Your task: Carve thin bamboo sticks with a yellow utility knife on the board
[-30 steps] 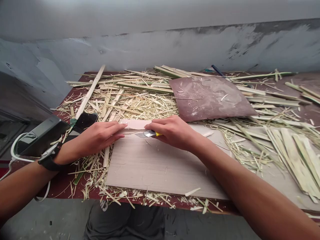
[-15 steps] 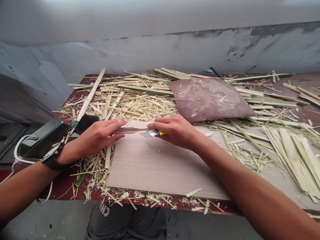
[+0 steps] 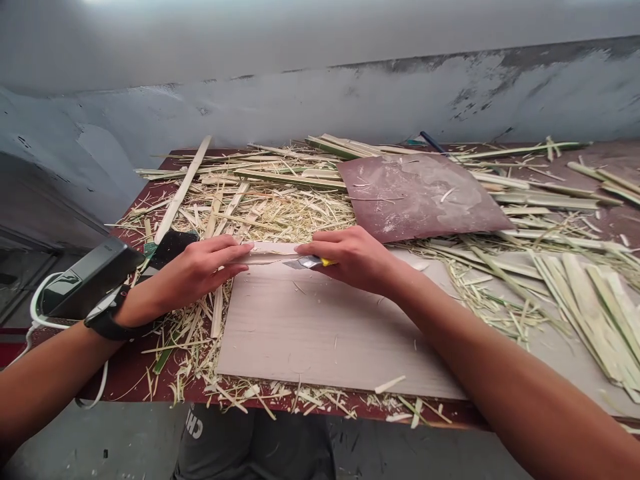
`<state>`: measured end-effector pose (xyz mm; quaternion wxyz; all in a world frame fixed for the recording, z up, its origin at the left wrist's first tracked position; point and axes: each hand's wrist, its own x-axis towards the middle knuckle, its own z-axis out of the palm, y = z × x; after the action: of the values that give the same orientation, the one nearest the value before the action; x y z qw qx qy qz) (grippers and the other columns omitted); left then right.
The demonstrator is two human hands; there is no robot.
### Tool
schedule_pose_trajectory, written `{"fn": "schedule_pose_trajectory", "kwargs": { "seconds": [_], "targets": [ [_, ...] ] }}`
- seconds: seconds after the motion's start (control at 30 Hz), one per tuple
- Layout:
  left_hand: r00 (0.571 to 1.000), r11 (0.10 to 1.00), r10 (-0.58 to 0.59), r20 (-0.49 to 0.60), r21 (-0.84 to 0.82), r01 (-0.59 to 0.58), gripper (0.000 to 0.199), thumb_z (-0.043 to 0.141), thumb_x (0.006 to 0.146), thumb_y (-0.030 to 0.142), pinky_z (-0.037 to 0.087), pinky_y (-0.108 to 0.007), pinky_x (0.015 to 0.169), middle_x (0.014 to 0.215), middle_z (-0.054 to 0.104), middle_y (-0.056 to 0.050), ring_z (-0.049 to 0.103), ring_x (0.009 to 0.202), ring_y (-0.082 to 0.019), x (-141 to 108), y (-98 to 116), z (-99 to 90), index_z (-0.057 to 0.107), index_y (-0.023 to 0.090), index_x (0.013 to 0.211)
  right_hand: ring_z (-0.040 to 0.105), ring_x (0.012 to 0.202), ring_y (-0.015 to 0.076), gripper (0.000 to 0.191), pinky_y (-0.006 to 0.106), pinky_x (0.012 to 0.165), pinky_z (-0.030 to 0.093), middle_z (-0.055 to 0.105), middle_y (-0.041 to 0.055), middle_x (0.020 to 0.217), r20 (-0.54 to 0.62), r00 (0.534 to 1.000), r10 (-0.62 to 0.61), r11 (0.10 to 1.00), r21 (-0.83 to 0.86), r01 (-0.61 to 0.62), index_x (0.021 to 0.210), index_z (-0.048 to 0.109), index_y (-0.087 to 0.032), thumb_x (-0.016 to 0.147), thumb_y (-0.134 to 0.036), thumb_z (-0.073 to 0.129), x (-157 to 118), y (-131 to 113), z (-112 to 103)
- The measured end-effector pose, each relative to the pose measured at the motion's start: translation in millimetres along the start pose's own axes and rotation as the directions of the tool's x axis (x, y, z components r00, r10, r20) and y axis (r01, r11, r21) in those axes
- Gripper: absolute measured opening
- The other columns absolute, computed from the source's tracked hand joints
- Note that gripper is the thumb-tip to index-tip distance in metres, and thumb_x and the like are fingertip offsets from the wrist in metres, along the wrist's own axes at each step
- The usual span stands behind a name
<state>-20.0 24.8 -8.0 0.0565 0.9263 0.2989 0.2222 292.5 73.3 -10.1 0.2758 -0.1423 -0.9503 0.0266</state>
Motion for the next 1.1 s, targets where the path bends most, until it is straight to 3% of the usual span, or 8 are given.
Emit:
{"fn": "schedule_pose_trajectory", "kwargs": {
  "seconds": [0.53,0.9,1.1],
  "targets": [
    [1.000,1.000,0.000,0.009,0.014,0.000,0.029,0.046,0.107,0.025,0.054,-0.032,0.070,0.095,0.063,-0.009,0.061,0.079,-0.019,-1.3,-3.6,2.4,0.058,0.010,0.128,0.054,0.060,0.0105,0.015,0.022,0.057,0.040,0.065,0.0032,0.076,0.046,0.999,0.016,1.000,-0.002,-0.016,0.106,0.069,-0.012,0.097,-0.016,0.057,-0.1,1.8,0.8],
    [0.999,1.000,-0.001,0.037,-0.005,0.001,0.025,0.048,0.106,0.023,0.056,-0.033,0.074,0.101,0.064,-0.011,0.064,0.085,-0.020,-1.3,-3.8,3.3,0.058,0.011,0.126,0.055,0.059,0.0102,0.013,0.021,0.055,0.040,0.067,0.0027,0.076,0.058,0.998,0.021,1.000,-0.003,-0.021,0.099,0.067,-0.017,0.098,-0.019,0.055,0.1,2.9,-3.1],
    [1.000,1.000,0.004,-0.017,0.009,-0.004,0.027,0.057,0.102,0.019,0.056,-0.034,0.079,0.105,0.067,-0.011,0.066,0.093,-0.022,0.1,-6.1,0.2,0.057,0.009,0.127,0.053,0.057,0.0089,0.010,0.021,0.054,0.039,0.067,0.0010,0.074,0.021,0.999,0.046,0.999,-0.007,-0.046,0.095,0.068,-0.019,0.098,-0.023,0.060,2.5,2.3,-4.1]
  ]
}}
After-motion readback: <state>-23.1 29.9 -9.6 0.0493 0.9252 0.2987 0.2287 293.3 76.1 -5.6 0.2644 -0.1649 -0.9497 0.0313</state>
